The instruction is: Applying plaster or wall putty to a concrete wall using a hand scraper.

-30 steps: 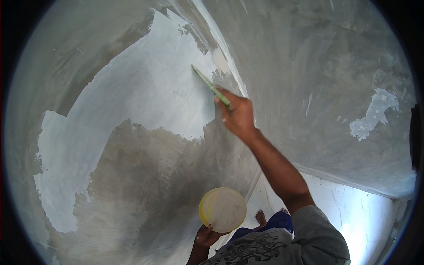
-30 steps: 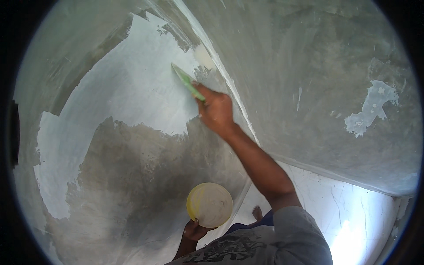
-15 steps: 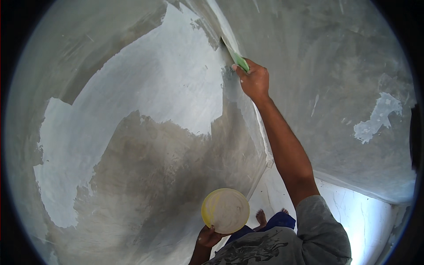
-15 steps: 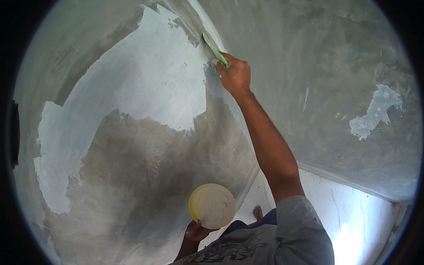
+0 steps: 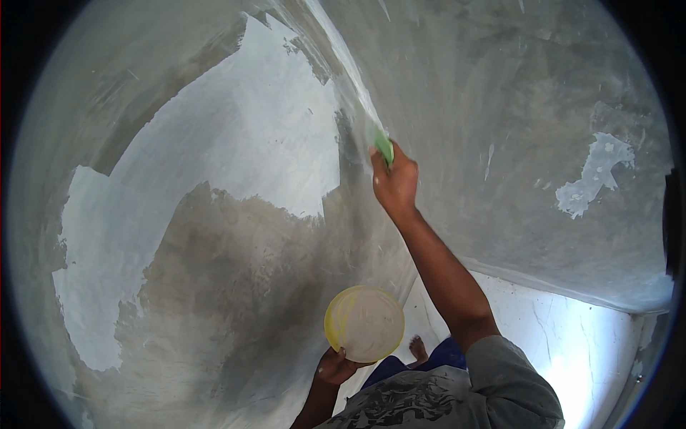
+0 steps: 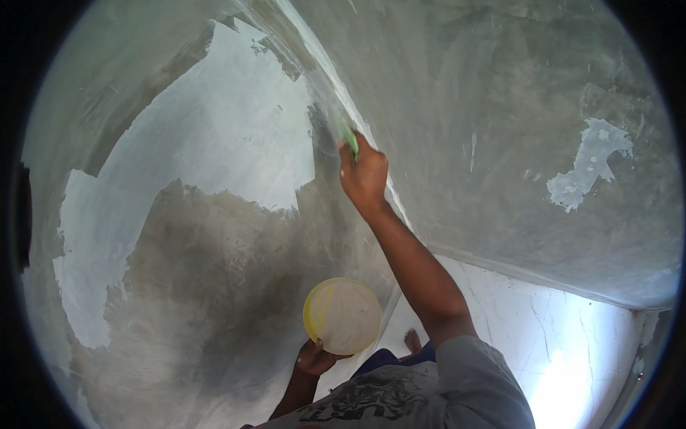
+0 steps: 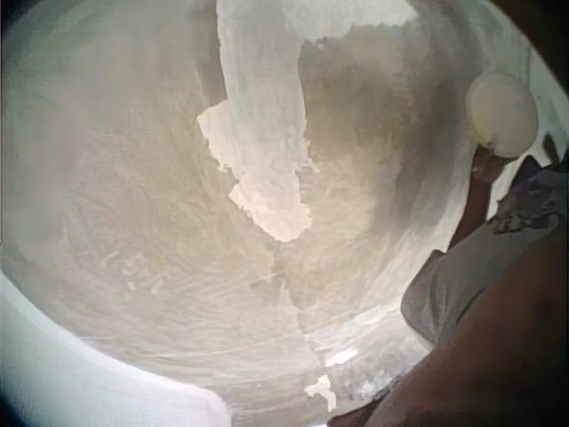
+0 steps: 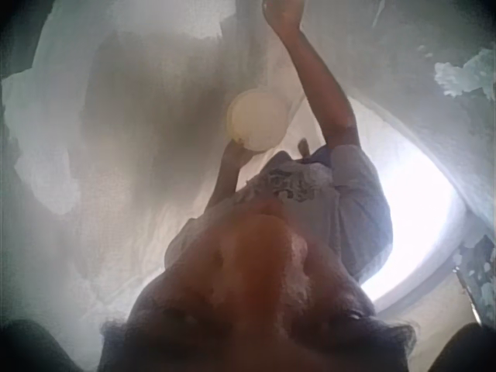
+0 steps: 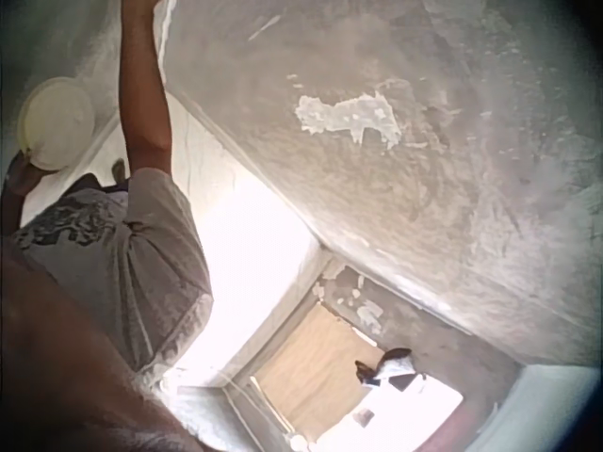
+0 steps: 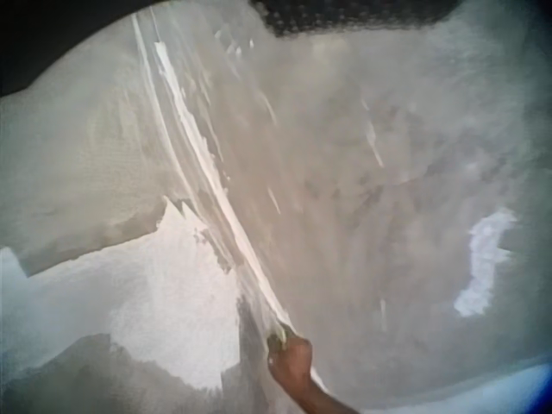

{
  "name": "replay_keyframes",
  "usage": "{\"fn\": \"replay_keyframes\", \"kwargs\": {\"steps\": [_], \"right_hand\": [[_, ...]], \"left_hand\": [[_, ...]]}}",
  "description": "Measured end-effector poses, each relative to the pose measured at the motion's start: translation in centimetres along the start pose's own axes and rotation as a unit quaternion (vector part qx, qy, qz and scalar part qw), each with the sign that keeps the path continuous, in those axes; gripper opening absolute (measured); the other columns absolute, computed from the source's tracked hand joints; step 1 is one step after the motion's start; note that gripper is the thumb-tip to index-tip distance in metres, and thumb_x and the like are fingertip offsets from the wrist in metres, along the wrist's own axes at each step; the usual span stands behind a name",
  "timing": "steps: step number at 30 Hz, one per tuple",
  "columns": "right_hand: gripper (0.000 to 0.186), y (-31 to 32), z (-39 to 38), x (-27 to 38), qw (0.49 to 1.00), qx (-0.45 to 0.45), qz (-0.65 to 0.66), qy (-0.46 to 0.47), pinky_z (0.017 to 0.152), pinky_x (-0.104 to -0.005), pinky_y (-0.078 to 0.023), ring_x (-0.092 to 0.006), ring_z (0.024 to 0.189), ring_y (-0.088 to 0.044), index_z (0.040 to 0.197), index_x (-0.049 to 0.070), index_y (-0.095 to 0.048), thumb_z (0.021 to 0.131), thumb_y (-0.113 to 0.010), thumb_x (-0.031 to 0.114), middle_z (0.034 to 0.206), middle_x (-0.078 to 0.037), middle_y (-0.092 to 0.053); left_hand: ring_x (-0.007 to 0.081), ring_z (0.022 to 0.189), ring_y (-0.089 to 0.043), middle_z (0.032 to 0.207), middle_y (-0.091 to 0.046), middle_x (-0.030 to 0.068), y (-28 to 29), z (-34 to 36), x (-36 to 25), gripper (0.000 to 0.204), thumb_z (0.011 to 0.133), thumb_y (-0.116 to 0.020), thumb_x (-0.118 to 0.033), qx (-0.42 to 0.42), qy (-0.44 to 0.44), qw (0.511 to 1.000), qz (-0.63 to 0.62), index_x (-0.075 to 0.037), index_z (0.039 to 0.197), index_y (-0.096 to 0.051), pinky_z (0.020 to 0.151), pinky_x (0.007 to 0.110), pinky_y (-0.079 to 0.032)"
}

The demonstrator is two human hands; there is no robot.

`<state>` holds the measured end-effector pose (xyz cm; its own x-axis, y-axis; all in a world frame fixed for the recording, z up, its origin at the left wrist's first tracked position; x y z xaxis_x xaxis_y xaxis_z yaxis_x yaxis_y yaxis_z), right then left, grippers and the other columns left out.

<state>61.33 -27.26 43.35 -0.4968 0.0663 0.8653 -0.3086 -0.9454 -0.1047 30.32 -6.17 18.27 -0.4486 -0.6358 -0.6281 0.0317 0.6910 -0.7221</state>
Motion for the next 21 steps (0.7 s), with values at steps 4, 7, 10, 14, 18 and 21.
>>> {"fn": "replay_keyframes", "kwargs": {"steps": [4,7,10,14,18,21], "right_hand": [[0.027,-2.6,0.9,1.8,0.990,-0.081,-0.094,0.067,0.056,-0.0376,-0.050,-0.0312,0.056,-0.062,0.114,0.001,-0.069,0.092,-0.068,0.016,0.072,-0.020,-0.066],[0.034,-5.6,-3.1,3.9,0.977,-0.082,-0.078,0.181,0.056,-0.0385,-0.051,-0.0288,0.057,-0.065,0.120,0.004,-0.068,0.089,-0.071,0.015,0.077,-0.020,-0.069],[0.029,-4.0,-5.6,5.2,0.979,-0.026,0.015,0.202,0.055,-0.0336,-0.050,-0.0185,0.055,-0.062,0.117,0.003,-0.070,0.089,-0.072,0.013,0.073,-0.015,-0.068],[0.021,-0.4,0.5,3.2,0.997,0.027,-0.014,0.068,0.057,-0.0268,-0.045,-0.0078,0.060,-0.047,0.110,0.000,-0.070,0.093,-0.067,0.013,0.066,-0.009,-0.058],[0.024,0.7,7.3,2.1,0.992,-0.057,-0.026,0.114,0.063,-0.0303,-0.048,-0.0113,0.064,-0.052,0.106,-0.001,-0.069,0.090,-0.072,0.017,0.070,-0.013,-0.062],[0.027,-1.3,7.4,0.5,0.997,0.016,-0.027,0.071,0.067,-0.0303,-0.050,-0.0124,0.068,-0.057,0.106,-0.002,-0.071,0.089,-0.075,0.019,0.076,-0.012,-0.068]], "left_hand": [[0.0420,0.137,-0.043,0.151,-0.038,0.0209,0.7,-1.3,0.5,0.082,0.089,-0.071,-0.034,-0.003,-0.010,1.000,-0.008,-0.006,0.152,-0.025,0.109,0.060,-0.039],[0.0423,0.137,-0.042,0.151,-0.037,0.0212,0.9,-2.4,0.4,0.082,0.089,-0.071,-0.034,-0.022,-0.023,0.999,-0.010,-0.006,0.152,-0.025,0.109,0.062,-0.039],[0.0423,0.138,-0.041,0.152,-0.037,0.0211,0.9,-3.4,0.3,0.082,0.089,-0.071,-0.034,-0.025,-0.027,0.999,-0.018,-0.007,0.152,-0.025,0.109,0.063,-0.038],[0.0430,0.138,-0.041,0.152,-0.037,0.0200,1.6,-3.0,0.0,0.078,0.091,-0.069,-0.032,-0.008,-0.016,0.999,-0.027,-0.007,0.152,-0.026,0.110,0.065,-0.036],[0.0435,0.137,-0.041,0.152,-0.037,0.0191,1.5,-2.9,-0.1,0.074,0.093,-0.067,-0.028,0.003,-0.021,0.999,-0.043,-0.007,0.151,-0.028,0.110,0.067,-0.034],[0.0430,0.138,-0.040,0.152,-0.037,0.0190,2.8,-4.2,0.3,0.083,0.089,-0.071,-0.036,-0.033,-0.036,0.999,-0.018,-0.008,0.152,-0.025,0.109,0.065,-0.036]]}}
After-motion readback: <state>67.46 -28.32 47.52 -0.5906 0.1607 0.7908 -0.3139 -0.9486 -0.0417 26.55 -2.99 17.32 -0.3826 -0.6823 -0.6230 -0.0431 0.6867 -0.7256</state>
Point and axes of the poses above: each hand's wrist, its own z-axis towards the middle knuckle, its own y-axis out of the back of the hand, x = y × z, the point moved 10 cm from there along z, towards the middle knuckle
